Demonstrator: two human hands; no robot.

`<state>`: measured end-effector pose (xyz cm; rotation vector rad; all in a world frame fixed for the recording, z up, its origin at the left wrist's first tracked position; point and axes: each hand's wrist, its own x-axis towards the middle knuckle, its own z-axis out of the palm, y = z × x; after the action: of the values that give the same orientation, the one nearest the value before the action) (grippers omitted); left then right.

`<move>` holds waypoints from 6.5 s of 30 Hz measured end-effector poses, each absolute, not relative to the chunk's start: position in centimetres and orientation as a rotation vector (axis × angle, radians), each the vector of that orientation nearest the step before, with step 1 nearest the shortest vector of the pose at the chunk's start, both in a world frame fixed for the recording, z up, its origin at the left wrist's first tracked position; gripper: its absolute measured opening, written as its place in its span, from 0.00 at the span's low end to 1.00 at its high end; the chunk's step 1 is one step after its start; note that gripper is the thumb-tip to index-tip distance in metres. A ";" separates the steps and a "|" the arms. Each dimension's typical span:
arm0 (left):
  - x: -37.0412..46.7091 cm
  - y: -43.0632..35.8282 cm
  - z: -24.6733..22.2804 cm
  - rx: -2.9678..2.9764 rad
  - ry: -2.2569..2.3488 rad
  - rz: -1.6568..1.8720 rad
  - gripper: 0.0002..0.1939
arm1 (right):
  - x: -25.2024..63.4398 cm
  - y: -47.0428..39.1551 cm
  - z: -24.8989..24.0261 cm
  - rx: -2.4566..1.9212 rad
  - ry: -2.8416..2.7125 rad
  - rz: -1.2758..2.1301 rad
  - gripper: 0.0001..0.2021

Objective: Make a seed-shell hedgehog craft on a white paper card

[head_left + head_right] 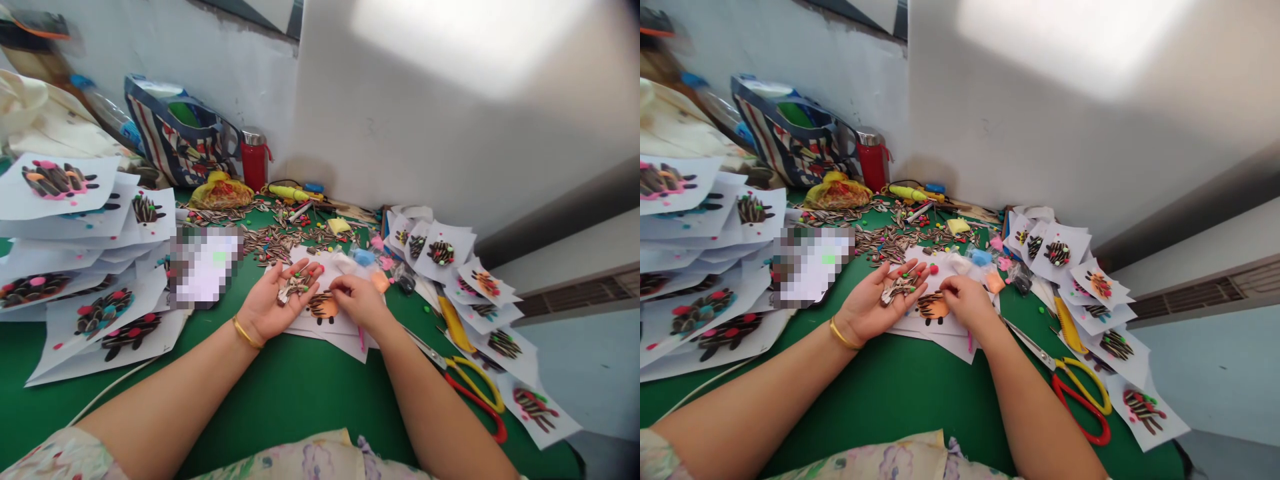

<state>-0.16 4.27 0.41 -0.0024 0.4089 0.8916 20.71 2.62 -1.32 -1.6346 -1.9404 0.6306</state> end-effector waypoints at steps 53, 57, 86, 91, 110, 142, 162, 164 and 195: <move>0.2 3.5 0.6 0.130 0.324 0.740 0.27 | 16.7 1.6 3.6 -1.375 -2.328 -0.060 0.09; 0.4 3.4 0.6 0.176 0.293 0.702 0.27 | 16.1 2.3 3.7 -1.429 -2.394 -0.101 0.09; -0.2 4.2 0.9 0.012 0.427 0.892 0.23 | 19.9 -0.3 0.1 -1.650 -2.150 0.413 0.08; -0.2 4.3 0.6 0.012 0.417 0.884 0.23 | 19.3 -0.3 -0.5 -1.671 -2.231 0.358 0.07; -0.1 4.1 0.8 0.015 0.430 0.880 0.23 | 18.3 -0.1 -1.0 -1.623 -2.369 0.065 0.07; 0.3 3.5 0.4 0.124 0.290 0.718 0.26 | 15.7 1.1 3.0 -1.249 -2.367 -0.158 0.07; 0.2 3.2 0.8 0.118 0.347 0.646 0.32 | 19.4 0.4 2.8 -1.357 -2.019 0.133 0.08; 0.1 3.3 0.9 0.115 0.369 0.666 0.31 | 19.9 0.2 2.6 -1.393 -1.988 0.157 0.07; -0.1 4.0 1.1 0.036 0.444 0.839 0.23 | 19.9 0.1 -1.5 -1.637 -2.239 0.206 0.07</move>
<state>-0.09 4.01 1.11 0.0364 0.4439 0.8391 19.94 0.08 -1.54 -1.6365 -2.2389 0.2064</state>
